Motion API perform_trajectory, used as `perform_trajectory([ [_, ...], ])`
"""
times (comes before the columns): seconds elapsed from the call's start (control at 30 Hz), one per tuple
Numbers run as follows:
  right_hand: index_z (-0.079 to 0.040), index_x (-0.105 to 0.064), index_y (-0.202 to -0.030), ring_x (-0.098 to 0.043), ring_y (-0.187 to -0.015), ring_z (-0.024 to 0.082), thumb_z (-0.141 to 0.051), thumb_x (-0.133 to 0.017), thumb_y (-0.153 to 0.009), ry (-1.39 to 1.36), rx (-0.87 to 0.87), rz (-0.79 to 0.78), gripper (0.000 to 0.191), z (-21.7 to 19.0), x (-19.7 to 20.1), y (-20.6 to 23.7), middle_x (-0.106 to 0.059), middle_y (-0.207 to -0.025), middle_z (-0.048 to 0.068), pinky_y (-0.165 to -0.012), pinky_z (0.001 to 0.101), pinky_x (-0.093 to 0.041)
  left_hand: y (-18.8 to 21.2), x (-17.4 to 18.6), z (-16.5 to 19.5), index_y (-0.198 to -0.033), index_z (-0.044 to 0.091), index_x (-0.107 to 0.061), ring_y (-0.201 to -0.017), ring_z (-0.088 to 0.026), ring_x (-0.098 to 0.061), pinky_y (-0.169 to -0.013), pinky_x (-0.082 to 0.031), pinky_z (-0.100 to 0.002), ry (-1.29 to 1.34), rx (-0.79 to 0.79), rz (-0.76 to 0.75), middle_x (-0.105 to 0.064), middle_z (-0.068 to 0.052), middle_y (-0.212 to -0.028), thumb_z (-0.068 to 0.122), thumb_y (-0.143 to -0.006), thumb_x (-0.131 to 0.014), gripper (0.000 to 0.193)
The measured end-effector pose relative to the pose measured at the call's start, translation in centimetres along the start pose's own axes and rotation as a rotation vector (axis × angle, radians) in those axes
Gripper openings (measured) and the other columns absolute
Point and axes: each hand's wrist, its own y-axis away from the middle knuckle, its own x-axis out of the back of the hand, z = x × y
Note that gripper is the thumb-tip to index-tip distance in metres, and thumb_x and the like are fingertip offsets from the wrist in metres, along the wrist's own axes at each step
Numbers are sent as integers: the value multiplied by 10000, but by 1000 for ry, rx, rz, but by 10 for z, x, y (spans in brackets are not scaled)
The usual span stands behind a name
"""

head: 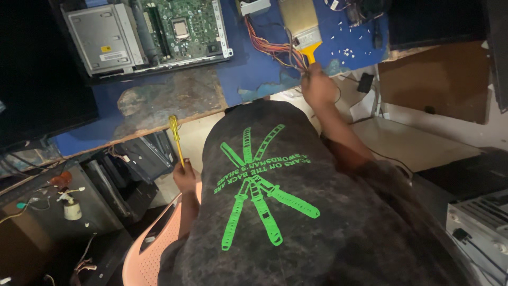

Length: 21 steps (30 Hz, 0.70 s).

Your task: The person uses a yellow screwdriver to remove screws from a computer power supply unit. They then flip the unit over and continue to remove screws from the other side.

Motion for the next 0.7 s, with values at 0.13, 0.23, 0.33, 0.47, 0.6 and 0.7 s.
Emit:
perform_trajectory([
  [0.13,-123,-725,-1065,-713,-868,388,-308,-753,-850,-66,101,-111,285,1,35,-6,-747,-930,171,-759,508,-546,-2,-4,3,-1016,-23,-728,-739,-117,-549,-686,-459,-301,31,20,-5,-627,-59,-788,189,-1022,-643,228],
  [0.23,-81,-721,-1065,-706,-877,405,-300,-797,-804,-67,207,-223,350,6,34,-24,-735,-938,192,-749,498,-544,-5,-8,6,-1014,-29,-714,-742,-103,-559,-687,-466,-300,40,-15,-7,-639,-45,-780,185,-1020,-633,229],
  [0.33,-60,-681,-1115,-737,-900,388,-284,-743,-842,-163,150,-495,358,15,14,-37,-741,-959,200,-799,474,-563,-5,-15,9,-1032,-21,-709,-732,-107,-552,-675,-465,-305,43,27,19,-645,-57,-790,202,-1016,-629,237],
  [0.47,-21,-619,-1178,-660,-1019,433,-262,-703,-890,-176,323,-487,384,21,-6,-21,-670,-1140,251,-832,494,-524,6,-23,15,-1038,-1,-728,-725,-163,-608,-689,-491,-335,-99,38,105,-677,-110,-798,245,-1001,-655,259],
  [0.6,-87,-584,-1272,-661,-1059,427,-315,-625,-924,-29,144,-551,418,20,-4,-16,-685,-1146,242,-884,516,-514,19,-25,20,-1064,12,-739,-747,-222,-627,-703,-490,-377,-162,55,85,-676,-155,-820,261,-1004,-641,274],
  [0.7,-136,-609,-1268,-660,-1054,426,-330,-607,-915,41,119,-592,402,14,12,-18,-693,-1139,223,-887,524,-511,22,-23,24,-1073,6,-741,-824,-244,-670,-755,-515,-394,-187,-37,87,-708,-165,-904,267,-1011,-641,286],
])
